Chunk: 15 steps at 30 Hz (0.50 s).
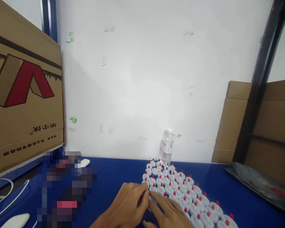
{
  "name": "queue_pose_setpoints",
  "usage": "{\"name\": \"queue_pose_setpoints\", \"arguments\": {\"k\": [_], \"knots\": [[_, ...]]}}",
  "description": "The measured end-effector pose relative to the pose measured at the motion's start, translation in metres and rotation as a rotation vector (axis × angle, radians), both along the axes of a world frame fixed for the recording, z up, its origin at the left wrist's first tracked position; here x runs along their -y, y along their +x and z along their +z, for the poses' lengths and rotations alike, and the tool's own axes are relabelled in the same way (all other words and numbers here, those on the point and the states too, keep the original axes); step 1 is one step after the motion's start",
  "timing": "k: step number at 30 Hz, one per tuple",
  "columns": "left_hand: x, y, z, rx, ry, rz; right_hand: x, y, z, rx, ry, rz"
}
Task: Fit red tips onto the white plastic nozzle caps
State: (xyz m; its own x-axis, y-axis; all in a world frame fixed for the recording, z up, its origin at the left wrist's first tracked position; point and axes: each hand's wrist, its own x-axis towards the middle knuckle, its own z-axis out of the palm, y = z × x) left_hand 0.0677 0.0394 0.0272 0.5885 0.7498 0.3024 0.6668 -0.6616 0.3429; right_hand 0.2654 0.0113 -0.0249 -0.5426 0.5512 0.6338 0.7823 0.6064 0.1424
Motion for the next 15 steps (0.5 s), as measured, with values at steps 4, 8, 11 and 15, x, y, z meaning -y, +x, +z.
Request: {"name": "queue_pose_setpoints", "arguments": {"k": [4,8,11,15], "knots": [[0.002,0.003,0.001,0.084,-0.075,-0.012,0.002,-0.005,0.003,-0.105,-0.018,-0.004],[0.005,0.002,0.006,0.112,-0.155,-0.057,0.002,-0.008,0.005,-0.143,-0.013,0.035],[0.007,-0.001,0.008,0.099,-0.201,-0.075,0.002,-0.009,0.009,-0.094,-0.007,0.068],[0.006,-0.001,0.009,0.196,-0.339,0.003,0.007,-0.009,0.022,-0.114,-0.065,0.101]]}}
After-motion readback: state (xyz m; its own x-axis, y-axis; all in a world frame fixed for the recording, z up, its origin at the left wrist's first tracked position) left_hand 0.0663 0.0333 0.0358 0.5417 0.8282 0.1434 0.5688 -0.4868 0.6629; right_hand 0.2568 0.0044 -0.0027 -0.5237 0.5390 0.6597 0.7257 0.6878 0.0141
